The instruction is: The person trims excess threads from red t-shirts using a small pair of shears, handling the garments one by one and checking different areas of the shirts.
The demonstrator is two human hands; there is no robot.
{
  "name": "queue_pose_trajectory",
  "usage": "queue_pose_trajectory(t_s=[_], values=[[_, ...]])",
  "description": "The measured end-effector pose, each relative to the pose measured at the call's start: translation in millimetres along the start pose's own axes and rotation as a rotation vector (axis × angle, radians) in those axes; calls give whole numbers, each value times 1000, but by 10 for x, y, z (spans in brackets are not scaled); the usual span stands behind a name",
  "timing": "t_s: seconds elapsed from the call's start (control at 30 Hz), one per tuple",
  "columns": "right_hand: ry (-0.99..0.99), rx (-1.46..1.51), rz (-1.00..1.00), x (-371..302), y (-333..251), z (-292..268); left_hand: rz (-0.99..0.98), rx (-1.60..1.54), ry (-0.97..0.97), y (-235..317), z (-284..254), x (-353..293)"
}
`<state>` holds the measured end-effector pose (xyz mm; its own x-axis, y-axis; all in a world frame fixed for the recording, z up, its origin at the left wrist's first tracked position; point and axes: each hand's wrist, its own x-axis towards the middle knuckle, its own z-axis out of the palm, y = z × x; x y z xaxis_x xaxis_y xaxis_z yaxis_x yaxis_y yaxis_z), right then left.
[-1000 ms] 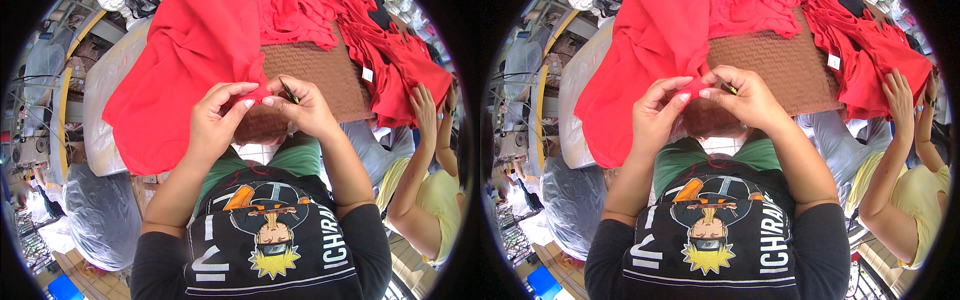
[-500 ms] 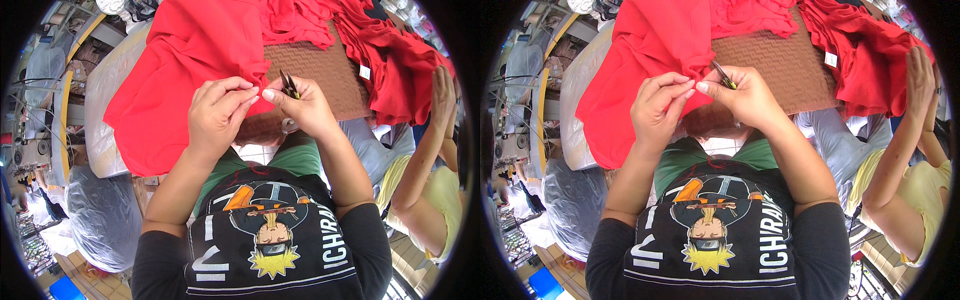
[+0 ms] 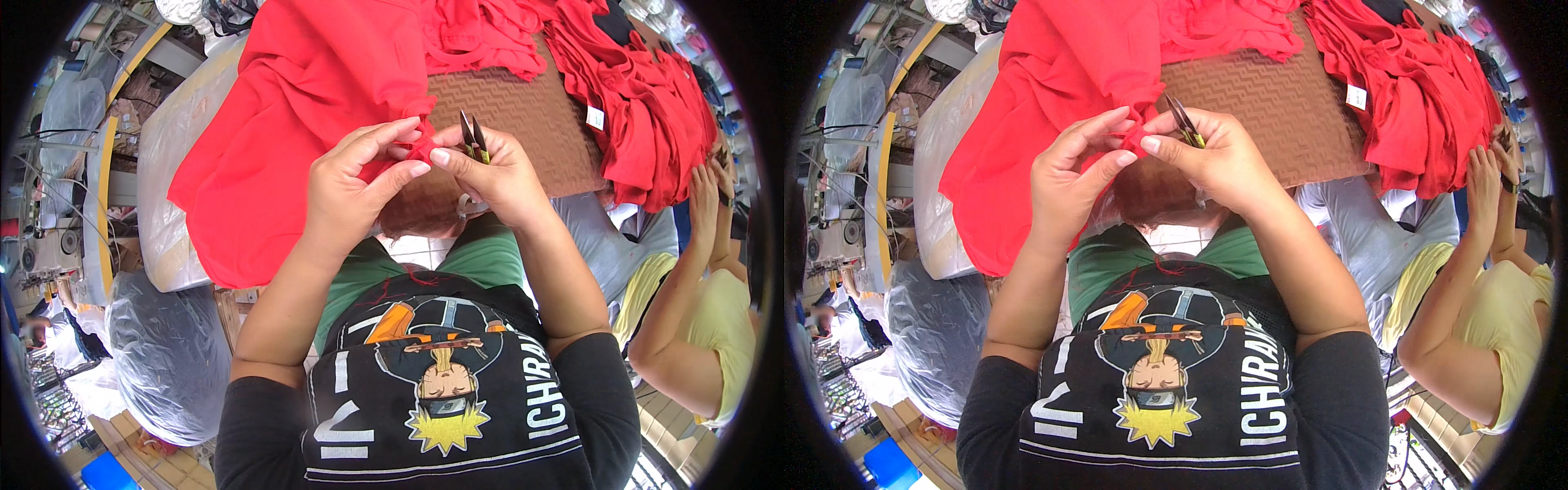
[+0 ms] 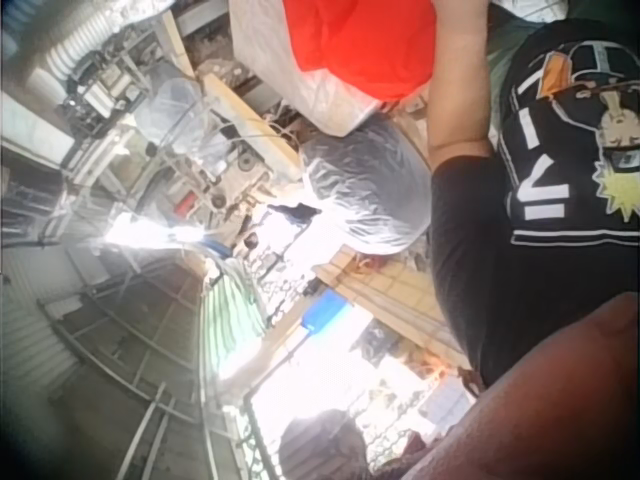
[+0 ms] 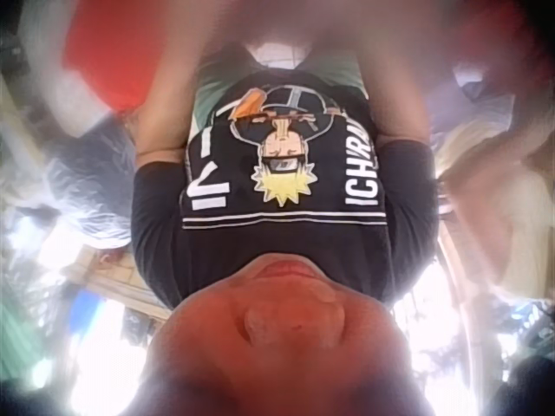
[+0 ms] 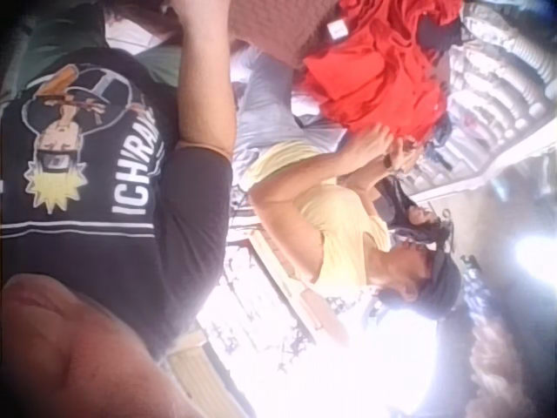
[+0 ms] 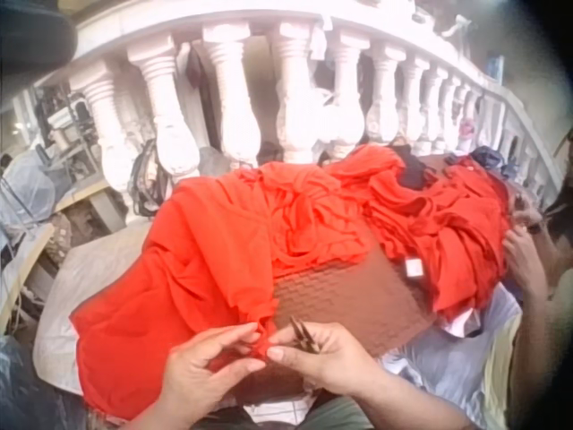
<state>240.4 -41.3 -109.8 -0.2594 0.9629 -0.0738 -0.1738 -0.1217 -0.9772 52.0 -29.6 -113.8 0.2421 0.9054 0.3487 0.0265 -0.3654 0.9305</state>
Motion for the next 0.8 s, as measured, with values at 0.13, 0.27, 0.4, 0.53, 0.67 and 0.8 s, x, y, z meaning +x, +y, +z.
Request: queue_pose_trajectory(t_s=[0.13,0.27,0.4,0.53,0.67,0.8], values=[[-1,-71,150,-22,-16,-44,35,75,-3,-68,-10,7],[19,-221,-96,16,59,-76,251,411,-73,37,1,97],[115,-765,-386,-5,55,-198,183,521,-197,63,14,216],[104,-950,-221,-145,-293,-210,-95,361,-267,57,39,263],[38,-1013,-349,-183,-380,-280,-229,256,-309,9,27,292],[-34,-1066,-383,-175,-427,-336,-235,138,-291,-53,31,285]])
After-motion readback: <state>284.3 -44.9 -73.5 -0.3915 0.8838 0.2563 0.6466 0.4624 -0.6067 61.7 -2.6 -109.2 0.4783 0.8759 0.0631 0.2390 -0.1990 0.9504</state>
